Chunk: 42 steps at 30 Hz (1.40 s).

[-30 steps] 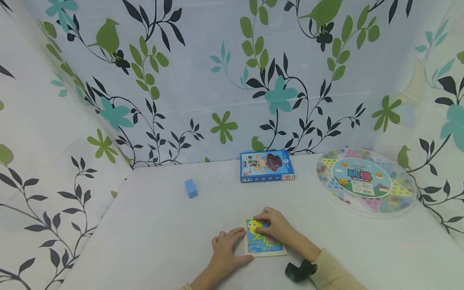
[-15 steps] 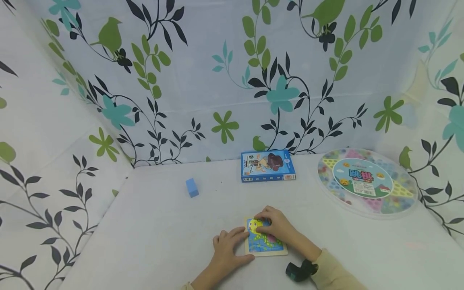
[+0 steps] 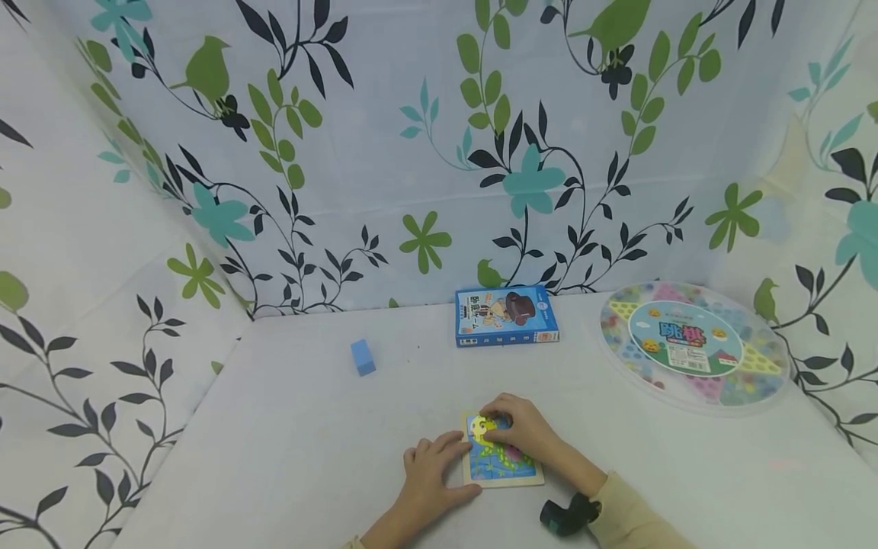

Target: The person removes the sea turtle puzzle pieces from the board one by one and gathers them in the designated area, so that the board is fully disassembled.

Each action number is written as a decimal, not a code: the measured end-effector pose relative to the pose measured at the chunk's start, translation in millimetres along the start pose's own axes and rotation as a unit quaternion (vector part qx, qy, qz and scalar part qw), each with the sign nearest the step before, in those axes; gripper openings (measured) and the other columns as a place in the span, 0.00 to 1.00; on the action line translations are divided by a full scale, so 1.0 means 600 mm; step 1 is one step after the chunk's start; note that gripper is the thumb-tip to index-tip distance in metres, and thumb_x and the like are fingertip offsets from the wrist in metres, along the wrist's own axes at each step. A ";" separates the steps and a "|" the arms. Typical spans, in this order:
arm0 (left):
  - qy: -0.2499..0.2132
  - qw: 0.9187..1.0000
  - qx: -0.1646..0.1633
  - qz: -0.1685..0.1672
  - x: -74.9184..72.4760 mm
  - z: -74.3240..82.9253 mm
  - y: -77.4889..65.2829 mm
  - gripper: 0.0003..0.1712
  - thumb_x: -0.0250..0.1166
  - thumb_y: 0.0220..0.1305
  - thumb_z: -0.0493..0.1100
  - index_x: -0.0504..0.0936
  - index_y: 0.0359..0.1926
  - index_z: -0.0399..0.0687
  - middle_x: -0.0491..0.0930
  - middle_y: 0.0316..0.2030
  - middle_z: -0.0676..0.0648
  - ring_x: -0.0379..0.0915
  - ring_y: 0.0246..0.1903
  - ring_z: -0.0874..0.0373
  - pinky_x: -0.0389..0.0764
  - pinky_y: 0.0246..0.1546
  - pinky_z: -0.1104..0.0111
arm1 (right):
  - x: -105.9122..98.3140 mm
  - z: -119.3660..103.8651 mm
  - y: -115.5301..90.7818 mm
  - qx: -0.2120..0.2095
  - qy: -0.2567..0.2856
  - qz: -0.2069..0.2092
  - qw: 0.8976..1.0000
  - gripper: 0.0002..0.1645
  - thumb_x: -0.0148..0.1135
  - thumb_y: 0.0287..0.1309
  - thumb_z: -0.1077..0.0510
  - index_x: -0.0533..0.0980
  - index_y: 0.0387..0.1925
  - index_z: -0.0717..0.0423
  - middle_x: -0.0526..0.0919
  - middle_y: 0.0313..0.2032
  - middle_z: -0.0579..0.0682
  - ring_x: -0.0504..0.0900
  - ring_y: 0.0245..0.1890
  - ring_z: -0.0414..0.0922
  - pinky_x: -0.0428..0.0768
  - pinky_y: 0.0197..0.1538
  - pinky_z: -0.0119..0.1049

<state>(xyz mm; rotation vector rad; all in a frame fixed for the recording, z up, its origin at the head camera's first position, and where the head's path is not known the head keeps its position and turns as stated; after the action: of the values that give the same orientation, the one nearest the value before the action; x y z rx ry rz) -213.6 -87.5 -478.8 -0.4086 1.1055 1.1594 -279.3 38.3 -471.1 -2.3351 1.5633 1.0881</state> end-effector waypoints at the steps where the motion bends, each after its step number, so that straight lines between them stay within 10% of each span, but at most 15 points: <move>1: 0.001 1.000 0.000 0.000 0.000 0.000 -0.001 0.34 0.61 0.47 0.66 0.76 0.50 0.52 0.69 0.53 0.50 0.54 0.33 0.63 0.52 0.34 0.60 | 0.000 -0.001 -0.001 0.000 0.002 0.001 1.000 0.17 0.69 0.43 0.57 0.78 0.38 0.57 0.76 0.33 0.40 0.73 0.33 0.39 0.72 0.37 0.33; 42: 0.014 0.999 0.040 -0.001 -0.002 0.012 -0.002 0.28 0.59 0.51 0.64 0.76 0.48 0.55 0.69 0.53 0.47 0.55 0.33 0.63 0.53 0.34 0.60 | 0.005 -0.014 -0.003 -0.027 -0.050 0.007 0.998 0.13 0.65 0.49 0.57 0.78 0.38 0.57 0.76 0.32 0.42 0.73 0.33 0.38 0.72 0.39 0.34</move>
<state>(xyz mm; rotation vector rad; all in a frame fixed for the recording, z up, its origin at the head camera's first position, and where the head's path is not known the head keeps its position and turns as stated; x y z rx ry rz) -208.8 -83.1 -475.1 -0.3647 1.1719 1.1077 -273.0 33.3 -467.4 -2.2691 1.5355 1.2438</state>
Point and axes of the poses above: each hand's wrist, its own y-axis towards the middle knuckle, its own x-axis out of the palm, z = x × y, the point moved 9 cm from there along y, towards the middle knuckle
